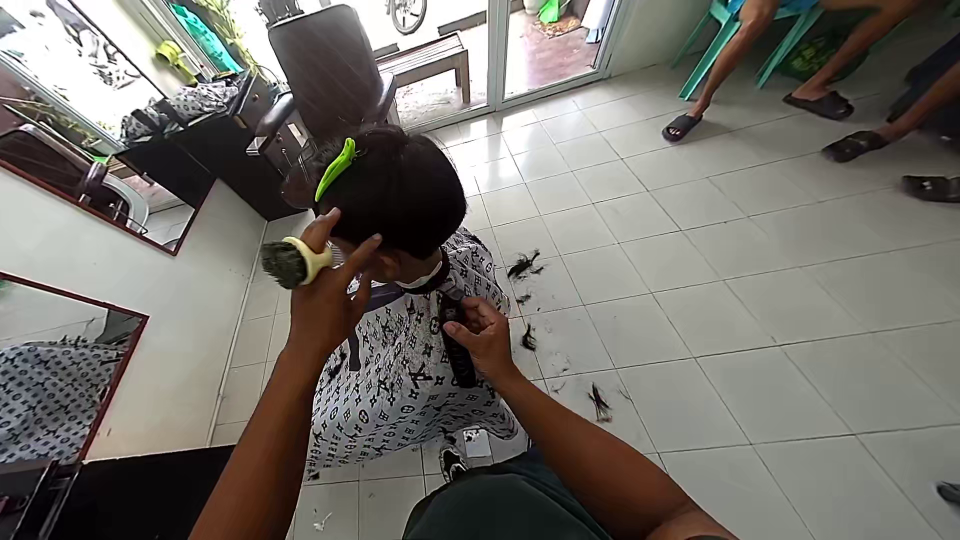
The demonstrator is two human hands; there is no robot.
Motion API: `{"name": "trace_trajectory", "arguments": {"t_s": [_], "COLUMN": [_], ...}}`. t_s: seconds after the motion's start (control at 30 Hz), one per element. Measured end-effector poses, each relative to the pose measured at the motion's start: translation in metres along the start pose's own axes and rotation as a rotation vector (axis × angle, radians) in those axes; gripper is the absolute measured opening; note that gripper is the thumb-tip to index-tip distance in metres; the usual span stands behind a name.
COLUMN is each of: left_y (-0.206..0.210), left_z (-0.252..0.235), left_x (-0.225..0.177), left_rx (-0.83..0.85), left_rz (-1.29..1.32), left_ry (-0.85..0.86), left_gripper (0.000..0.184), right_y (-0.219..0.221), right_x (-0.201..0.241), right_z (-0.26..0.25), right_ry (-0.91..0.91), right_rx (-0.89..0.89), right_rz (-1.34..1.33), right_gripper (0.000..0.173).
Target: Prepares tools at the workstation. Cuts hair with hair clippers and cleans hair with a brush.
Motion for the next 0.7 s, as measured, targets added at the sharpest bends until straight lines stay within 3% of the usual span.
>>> {"name": "trace_trajectory", "arguments": {"t_s": [0.13, 0.23, 0.3, 0.7], "left_y": [0.029, 0.032, 0.034, 0.056], "left_z": [0.016, 0.030, 0.038, 0.063], "left_x": [0.004, 0.012, 0.016, 0.029], "left_rx": [0.132, 0.121, 0.097, 0.040], "left_rz": [-0.044, -0.002, 0.009, -0.043], "left_ry": [0.108, 0.085, 0.066, -0.047], "left_gripper": [0.055, 0.049, 0.039, 0.063], "right_y": [0.047, 0.068, 0.075, 0.085], "right_x": [0.014, 0.015, 0.012, -0.001], "right_z": [-0.002, -0.008, -0.012, -0.023], "right_ry": [-0.170, -0.177, -0.161, -0.085], "right_rx": [-0.026, -0.061, -0.092, -0.174], "right_rz": [0.020, 0.057, 0.106, 0.191], "right_gripper": [0.036, 0.037, 0.038, 0.039]}}
Point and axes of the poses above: each hand's wrist, its own z-axis away from the middle knuckle, its own y-axis out of the palm, x = y × z, the point moved 10 cm from there along -z, towards the middle knuckle, and after that the axes turned 5 degrees about -x, right-handed, at the moved point
